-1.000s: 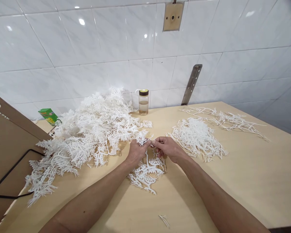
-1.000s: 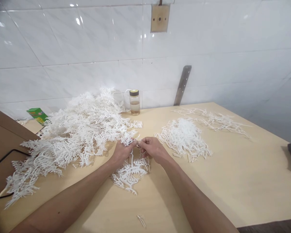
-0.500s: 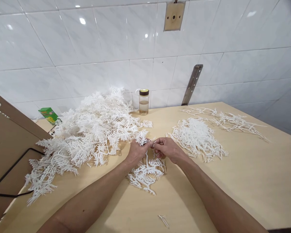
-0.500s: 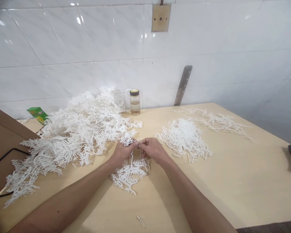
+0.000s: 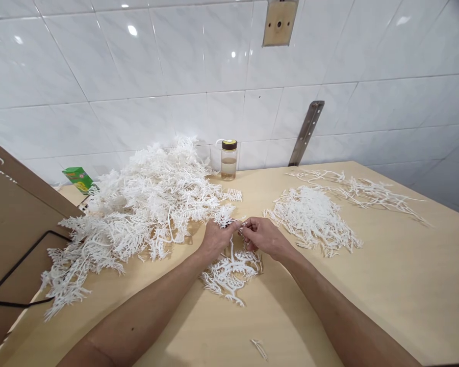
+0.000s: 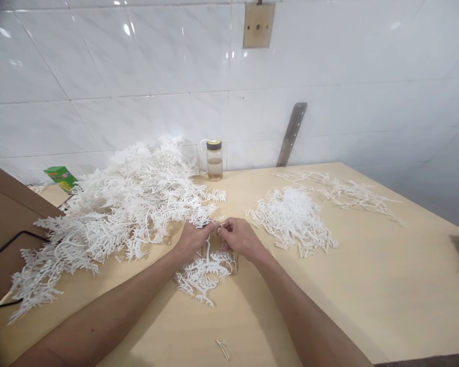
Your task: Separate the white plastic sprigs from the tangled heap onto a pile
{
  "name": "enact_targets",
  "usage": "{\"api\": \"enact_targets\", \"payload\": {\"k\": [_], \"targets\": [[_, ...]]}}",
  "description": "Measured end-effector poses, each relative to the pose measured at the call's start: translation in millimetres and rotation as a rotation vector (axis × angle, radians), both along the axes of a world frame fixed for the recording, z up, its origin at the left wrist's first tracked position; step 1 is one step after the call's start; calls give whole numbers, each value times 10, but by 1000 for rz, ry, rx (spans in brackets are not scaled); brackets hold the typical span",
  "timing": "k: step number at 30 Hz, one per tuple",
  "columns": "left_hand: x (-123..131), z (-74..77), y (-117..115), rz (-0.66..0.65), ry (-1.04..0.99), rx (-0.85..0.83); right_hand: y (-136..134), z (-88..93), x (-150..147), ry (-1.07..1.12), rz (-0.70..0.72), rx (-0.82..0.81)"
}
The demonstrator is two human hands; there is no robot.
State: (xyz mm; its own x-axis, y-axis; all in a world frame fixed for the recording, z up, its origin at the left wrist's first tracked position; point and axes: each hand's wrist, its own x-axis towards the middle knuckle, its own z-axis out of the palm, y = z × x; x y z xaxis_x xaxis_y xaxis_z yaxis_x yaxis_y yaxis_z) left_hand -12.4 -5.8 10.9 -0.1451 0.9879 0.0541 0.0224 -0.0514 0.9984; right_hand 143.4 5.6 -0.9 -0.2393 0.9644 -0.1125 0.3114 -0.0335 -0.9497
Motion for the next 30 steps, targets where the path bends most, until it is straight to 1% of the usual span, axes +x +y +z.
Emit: {"api": "enact_targets", "payload": {"k": [2,5,7,9,12,15,17,20,21,22,24,25,26,28,30], "targets": [[-6,-22,16,5,17,-10,-16,12,-19,-28,-22,30],[-8,-51,25,21,36,-92,-44,34,-72,-44,-64,78],[2,-60,10,30,27,-117,-46,23,-113,-47,-81,80],[18,-65,-16,38,5,-64,-24,-17,-147,-14,-94,31],[36,-77,-43,41,-12,57,30,-86,-169,91,-122,-65],[36,-93,-27,53,20,113,41,-78,-181,141,-135,-84],[28,-99,-5,73,34,75,11,-23,-207,102,-149,-37],[21,-98,4,74,60,-74,-46,51,-269,14,-213,49],[27,-95,-6,70,68,-84,-54,58,-287,-1,-232,64],[39,-89,-24,67,69,-54,-54,54,-297,-7,-253,70],[81,-73,-72,37,53,75,-31,23,-285,-6,-296,48],[105,-62,-97,2,41,138,-11,1,-263,0,-318,29],[128,-50,-119,-54,31,165,10,-18,-231,7,-336,14],[154,-23,-139,-118,-8,160,50,-43,-152,26,-348,9],[136,3,-125,-110,-51,114,77,-41,-75,47,-346,64]]}}
